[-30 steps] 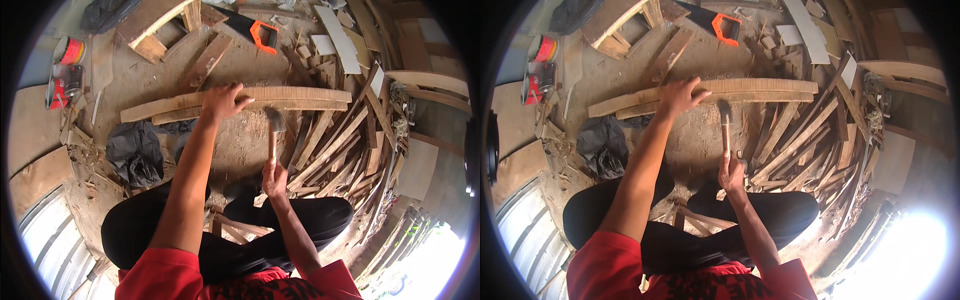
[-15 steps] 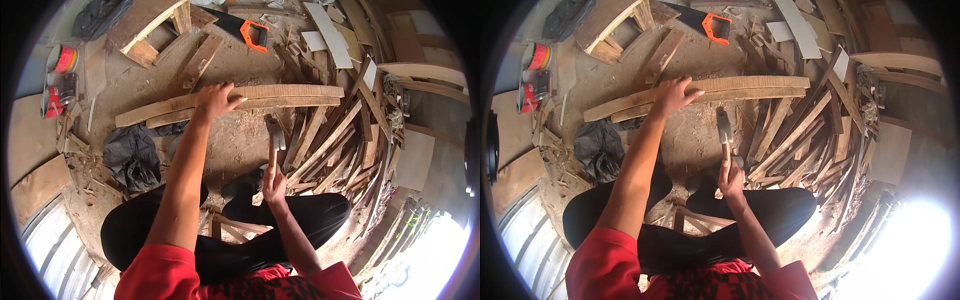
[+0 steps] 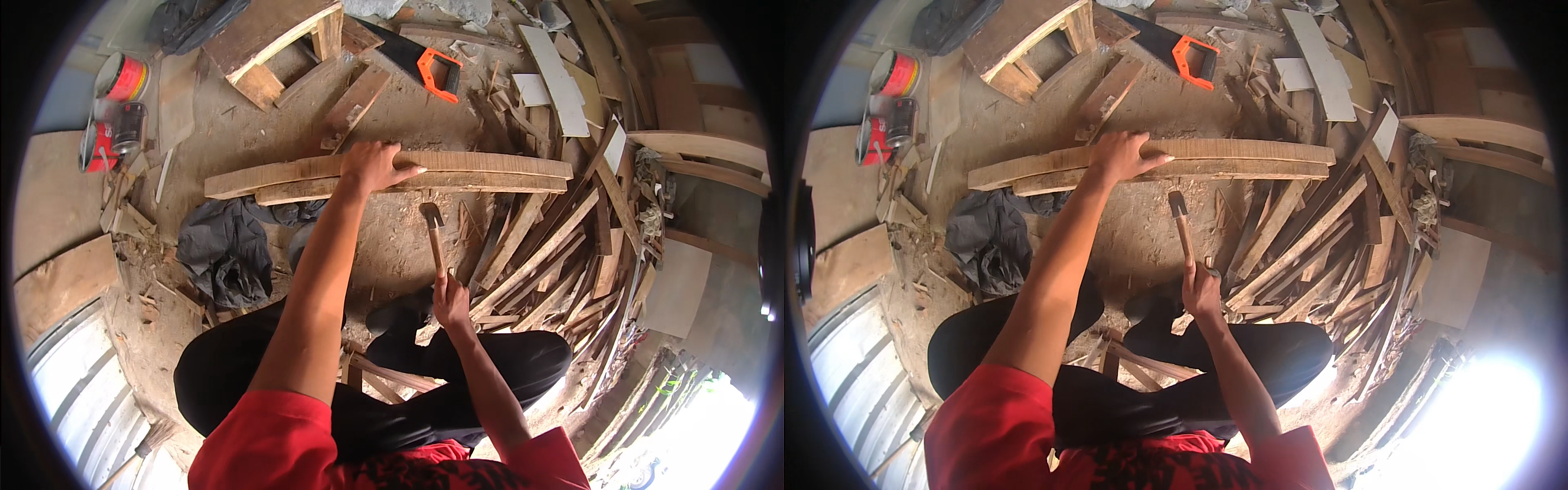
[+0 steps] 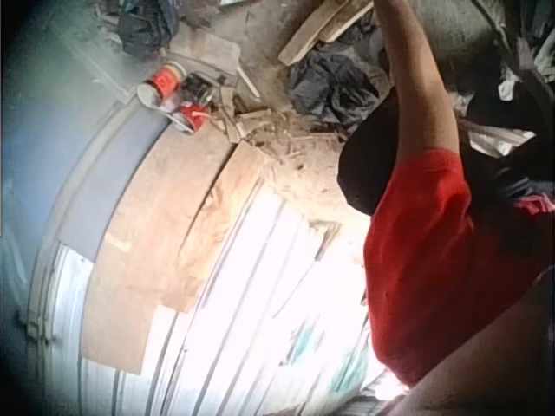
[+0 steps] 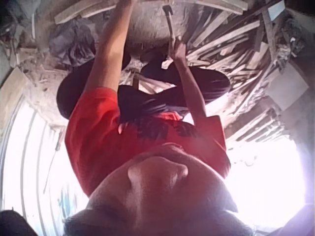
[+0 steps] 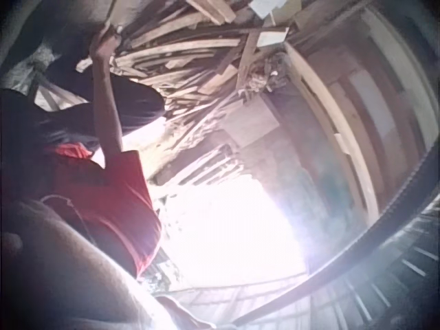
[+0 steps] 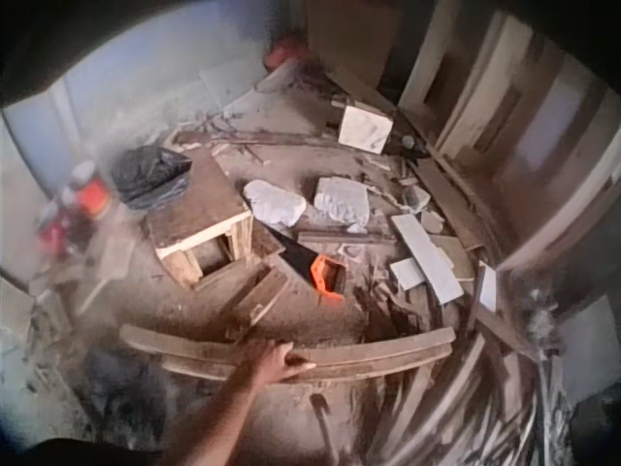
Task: The person sits on the floor and uses a hammer to repeatedly strike and break a long wooden plank into smaller pieces. The person adjusts the wood and continues hammering until it splits, then discards the pieces.
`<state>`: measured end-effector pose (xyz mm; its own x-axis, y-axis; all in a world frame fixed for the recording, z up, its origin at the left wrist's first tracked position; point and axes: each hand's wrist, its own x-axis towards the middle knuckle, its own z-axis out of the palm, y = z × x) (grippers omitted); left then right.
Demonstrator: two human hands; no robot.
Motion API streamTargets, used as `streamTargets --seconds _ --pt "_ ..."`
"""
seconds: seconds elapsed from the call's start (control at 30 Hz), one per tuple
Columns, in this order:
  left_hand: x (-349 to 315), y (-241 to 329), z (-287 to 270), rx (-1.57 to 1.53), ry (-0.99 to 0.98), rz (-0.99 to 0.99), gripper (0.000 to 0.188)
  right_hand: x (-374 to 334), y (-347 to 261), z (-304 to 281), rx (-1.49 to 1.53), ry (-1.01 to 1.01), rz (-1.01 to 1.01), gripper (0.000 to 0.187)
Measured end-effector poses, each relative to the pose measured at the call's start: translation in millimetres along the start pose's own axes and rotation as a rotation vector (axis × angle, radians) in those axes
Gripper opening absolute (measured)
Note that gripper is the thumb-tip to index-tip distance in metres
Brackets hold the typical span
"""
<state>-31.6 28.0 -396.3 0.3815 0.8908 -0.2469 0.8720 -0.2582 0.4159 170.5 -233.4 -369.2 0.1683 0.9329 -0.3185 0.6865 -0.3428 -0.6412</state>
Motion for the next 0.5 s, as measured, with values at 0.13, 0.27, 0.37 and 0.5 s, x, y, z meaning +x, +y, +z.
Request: streamTargets --seconds 0.13,0.27,0.37,0.5 --pt "19 -15 3 -0.019 -0.094 -0.013 0.094 2 -74 -42 0.27 0.068 -0.194 0.059" --pt "25 -10 -9 -0.02 -0.187 -0.042 0.092 26 -102 -60 0.371 0.117 -0.468 0.062" --pt "13 -3 5 -0.019 -0.128 0.04 0.09 21 -24 -23 -0.001 0.073 -0.139 0.05" --pt "16 -4 0 -0.077 -0.081 0.042 0.087 -65 15 -27 -0.083 -0.031 0.07 0.053"
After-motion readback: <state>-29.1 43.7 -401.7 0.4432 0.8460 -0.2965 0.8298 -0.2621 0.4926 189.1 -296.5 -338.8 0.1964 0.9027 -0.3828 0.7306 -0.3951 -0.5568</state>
